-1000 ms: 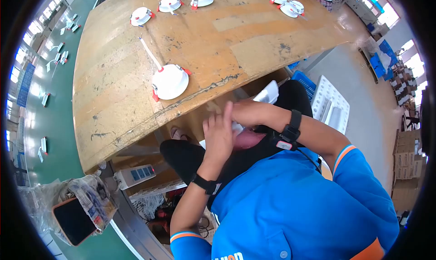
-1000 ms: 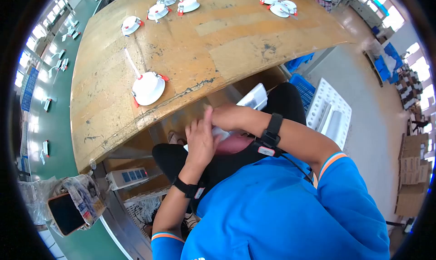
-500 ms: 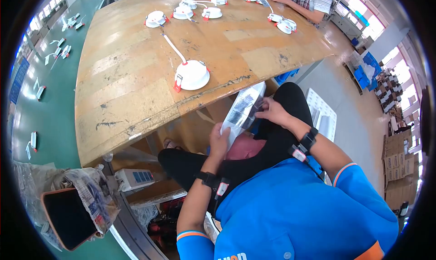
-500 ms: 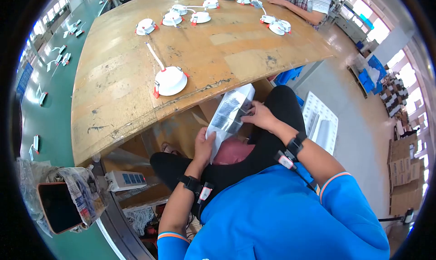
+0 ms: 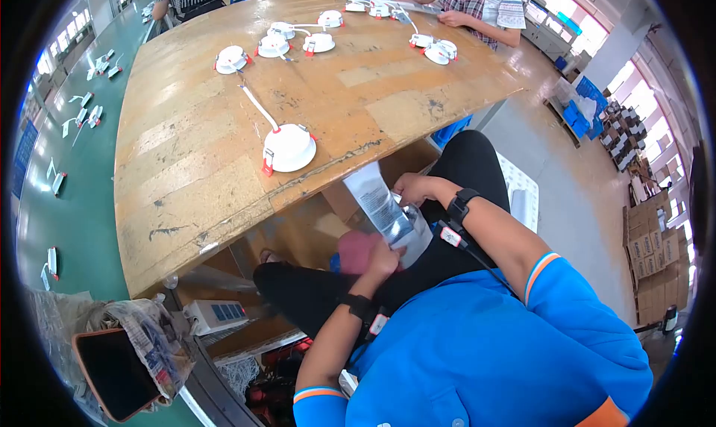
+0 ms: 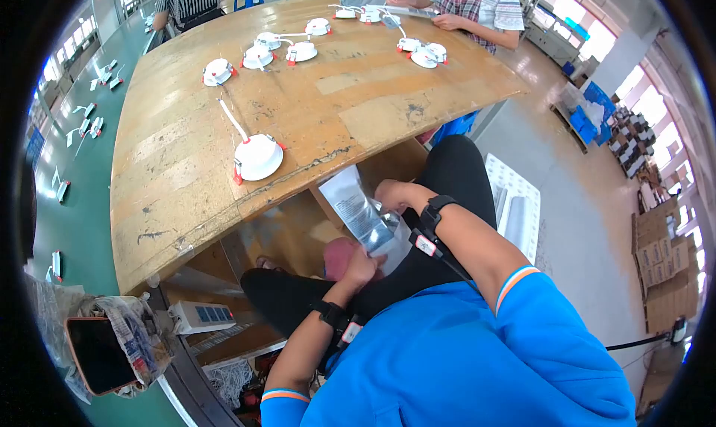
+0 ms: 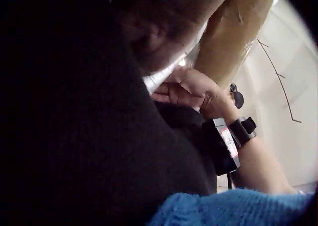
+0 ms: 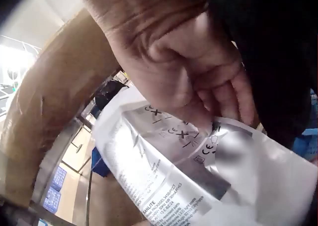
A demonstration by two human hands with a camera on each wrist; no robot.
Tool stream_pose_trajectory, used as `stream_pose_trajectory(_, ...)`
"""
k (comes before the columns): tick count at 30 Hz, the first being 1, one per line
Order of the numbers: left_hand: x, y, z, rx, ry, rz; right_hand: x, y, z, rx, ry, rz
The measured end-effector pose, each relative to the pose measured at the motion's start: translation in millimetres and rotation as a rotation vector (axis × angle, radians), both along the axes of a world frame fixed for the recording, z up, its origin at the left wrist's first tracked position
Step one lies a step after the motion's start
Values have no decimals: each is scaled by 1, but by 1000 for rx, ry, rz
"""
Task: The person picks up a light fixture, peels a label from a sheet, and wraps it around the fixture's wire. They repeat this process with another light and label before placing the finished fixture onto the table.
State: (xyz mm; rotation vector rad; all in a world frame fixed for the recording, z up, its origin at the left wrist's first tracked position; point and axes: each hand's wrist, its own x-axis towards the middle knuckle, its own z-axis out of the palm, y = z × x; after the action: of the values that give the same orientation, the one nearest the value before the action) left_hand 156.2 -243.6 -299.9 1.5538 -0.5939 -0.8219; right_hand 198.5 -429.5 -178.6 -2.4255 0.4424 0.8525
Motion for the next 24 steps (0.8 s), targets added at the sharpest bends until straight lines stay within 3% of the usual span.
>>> stream_pose_trajectory(3,15,25,35,421,185,-129,-2,10,-22,-171,144,-124)
stream_pose_trajectory(4,11,33,44,264,210,-127,-5,12,-30,-167,158,-124)
stream_pose_trajectory(7,6,38,40,292,72,-207,-5,18,-34,-213,211,40)
stream_pose_trajectory(8,7,38,42,201,297,-130,-2,16,-43,-212,145,110)
stream_pose_trajectory(11,17,42,16,-75,229,419,0,22,-44,-169,-54,267)
stream_pose_trajectory(12,22,48,15,-166,471,458,0,25,-43,-191,-104,351)
stream_pose_trajectory(15,29,62,38,-108,594,551,0,28,-51,-177,-241,371)
stream_pose_trajectory(19,23,58,70,134,634,519,-4,20,-53,26,-291,166)
stream_pose_trajectory(22,24,48,50,203,466,676,-12,30,-38,14,-686,77)
stream_pose_trajectory(24,21,48,45,238,385,677,-12,44,-15,187,-759,246)
